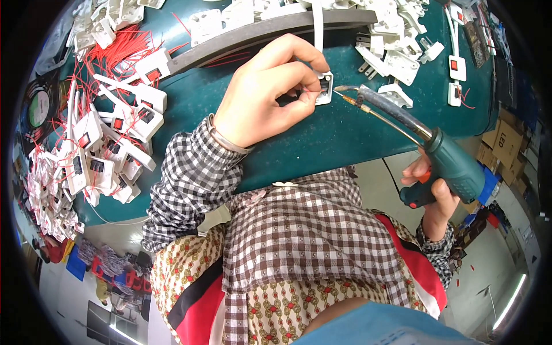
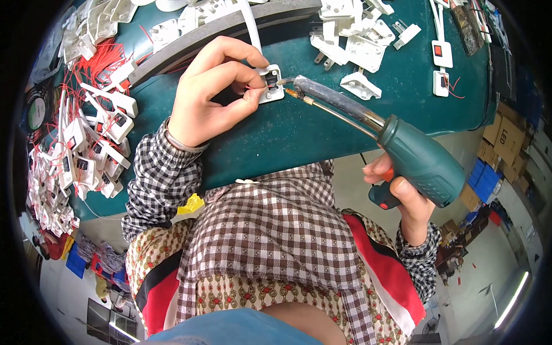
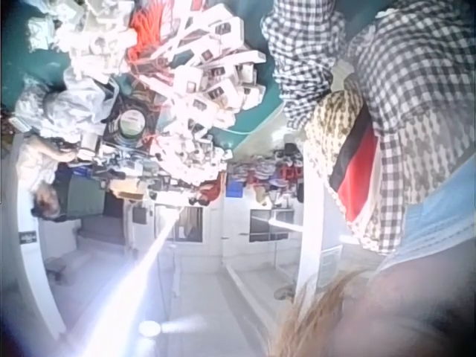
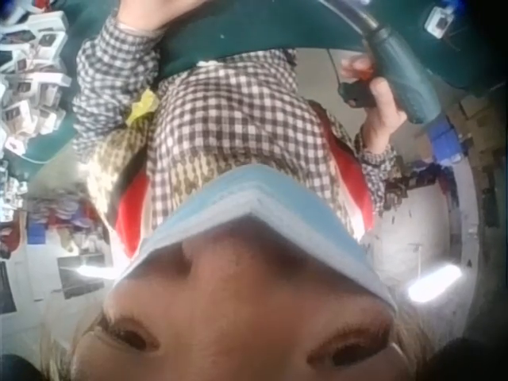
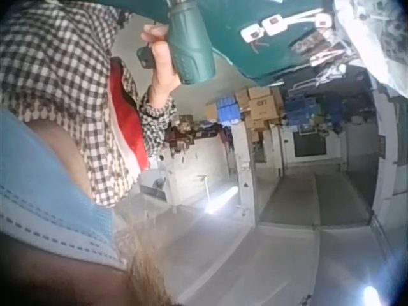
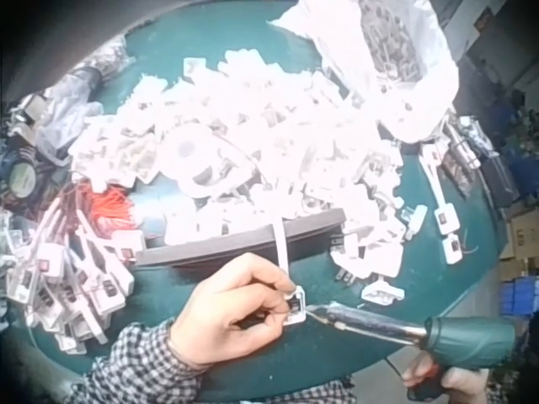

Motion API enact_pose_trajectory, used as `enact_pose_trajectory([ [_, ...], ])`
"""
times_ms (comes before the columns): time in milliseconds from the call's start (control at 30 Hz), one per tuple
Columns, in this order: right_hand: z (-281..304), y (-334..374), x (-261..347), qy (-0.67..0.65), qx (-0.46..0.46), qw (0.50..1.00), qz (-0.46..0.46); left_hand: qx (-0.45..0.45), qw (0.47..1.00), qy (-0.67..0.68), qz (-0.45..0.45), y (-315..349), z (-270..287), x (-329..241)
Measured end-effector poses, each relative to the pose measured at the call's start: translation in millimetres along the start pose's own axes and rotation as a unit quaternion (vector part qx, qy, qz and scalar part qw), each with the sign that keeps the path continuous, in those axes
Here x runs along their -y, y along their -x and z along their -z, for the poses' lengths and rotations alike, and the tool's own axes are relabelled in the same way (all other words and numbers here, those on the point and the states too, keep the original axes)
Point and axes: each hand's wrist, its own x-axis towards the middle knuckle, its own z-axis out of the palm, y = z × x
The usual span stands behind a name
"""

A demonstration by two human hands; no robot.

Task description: The person solders red wires into plastic light fixture components with a soldering iron at an industrial workbench.

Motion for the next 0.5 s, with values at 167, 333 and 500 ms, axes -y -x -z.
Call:
enact_pose_trajectory([
  [167, -2.4, -2.0, 0.5, 0.004, -0.002, 1.000, -0.015, -0.002, 1.000, 0.013, 0.000, -0.5, 0.0, 1.0],
  [333, -1.8, -3.2, 2.0, 0.005, -0.002, 1.000, -0.026, -0.001, 1.000, 0.017, -0.004, -1.1, -0.1, 2.3],
  [500, -3.2, -4.1, 3.3, 0.014, 0.001, 0.999, -0.036, -0.005, 1.000, 0.021, -0.010, -1.5, -1.0, 3.2],
])
